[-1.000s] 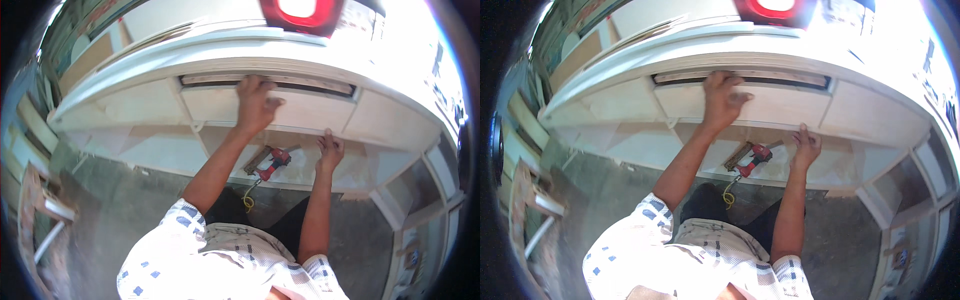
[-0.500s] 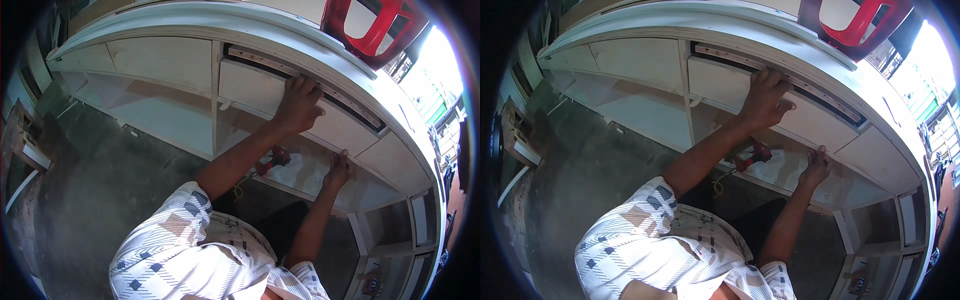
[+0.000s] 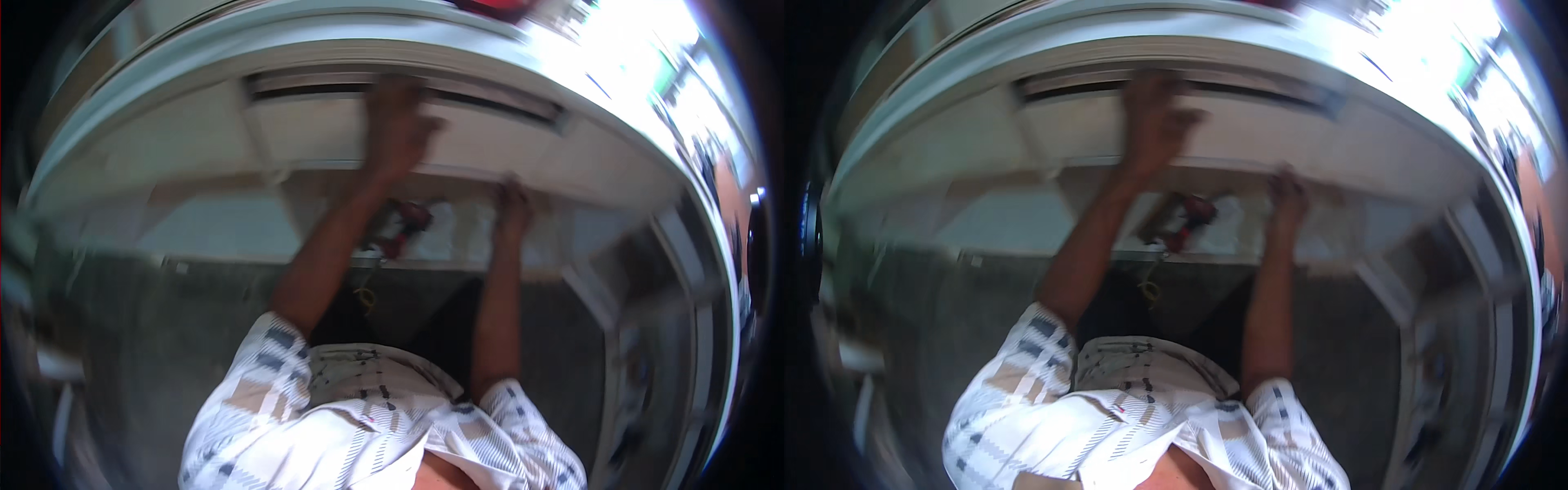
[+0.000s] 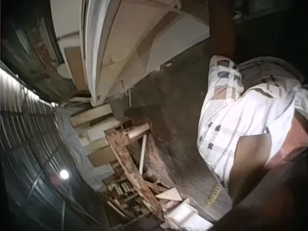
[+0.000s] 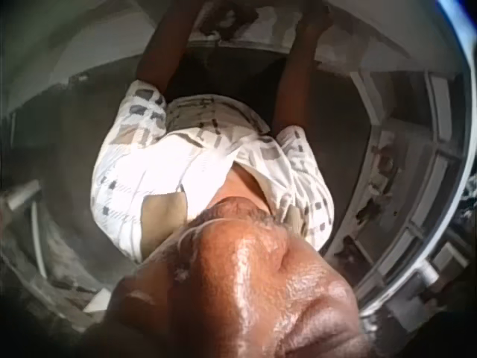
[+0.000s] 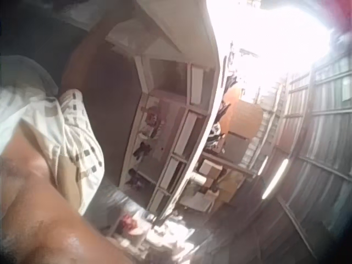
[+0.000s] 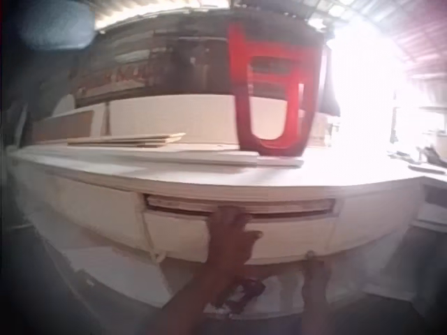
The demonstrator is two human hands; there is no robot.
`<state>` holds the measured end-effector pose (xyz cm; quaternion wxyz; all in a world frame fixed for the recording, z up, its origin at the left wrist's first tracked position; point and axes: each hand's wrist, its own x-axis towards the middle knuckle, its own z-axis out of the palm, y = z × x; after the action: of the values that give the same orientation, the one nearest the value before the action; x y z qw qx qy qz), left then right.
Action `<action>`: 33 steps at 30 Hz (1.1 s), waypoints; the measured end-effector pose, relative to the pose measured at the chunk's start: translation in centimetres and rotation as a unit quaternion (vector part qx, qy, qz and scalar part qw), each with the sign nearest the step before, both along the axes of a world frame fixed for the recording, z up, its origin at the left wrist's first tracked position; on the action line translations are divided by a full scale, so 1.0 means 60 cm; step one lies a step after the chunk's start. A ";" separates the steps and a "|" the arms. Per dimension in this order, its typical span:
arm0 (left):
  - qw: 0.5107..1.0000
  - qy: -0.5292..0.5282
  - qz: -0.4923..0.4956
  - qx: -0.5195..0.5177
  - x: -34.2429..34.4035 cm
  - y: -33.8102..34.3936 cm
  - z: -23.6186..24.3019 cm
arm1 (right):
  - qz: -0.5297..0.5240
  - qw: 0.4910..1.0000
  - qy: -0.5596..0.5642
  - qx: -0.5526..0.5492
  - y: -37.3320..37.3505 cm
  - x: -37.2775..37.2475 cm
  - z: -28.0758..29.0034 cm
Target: The person builds a drawer by hammering a piece of wood at a workbench and then installing the drawer and its face into a cabinet using a nail gun.
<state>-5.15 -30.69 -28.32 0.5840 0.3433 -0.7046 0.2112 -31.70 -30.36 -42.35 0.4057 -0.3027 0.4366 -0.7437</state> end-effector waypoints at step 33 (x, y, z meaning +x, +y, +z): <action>0.984 -0.123 0.108 0.063 -0.026 0.031 0.038 | 0.172 0.979 0.018 0.108 0.099 0.101 -0.242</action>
<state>-6.69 -28.81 -26.06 0.4438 0.4249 -0.7416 0.2692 -25.63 -24.42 -56.86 0.5500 -0.3412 0.4631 -0.6054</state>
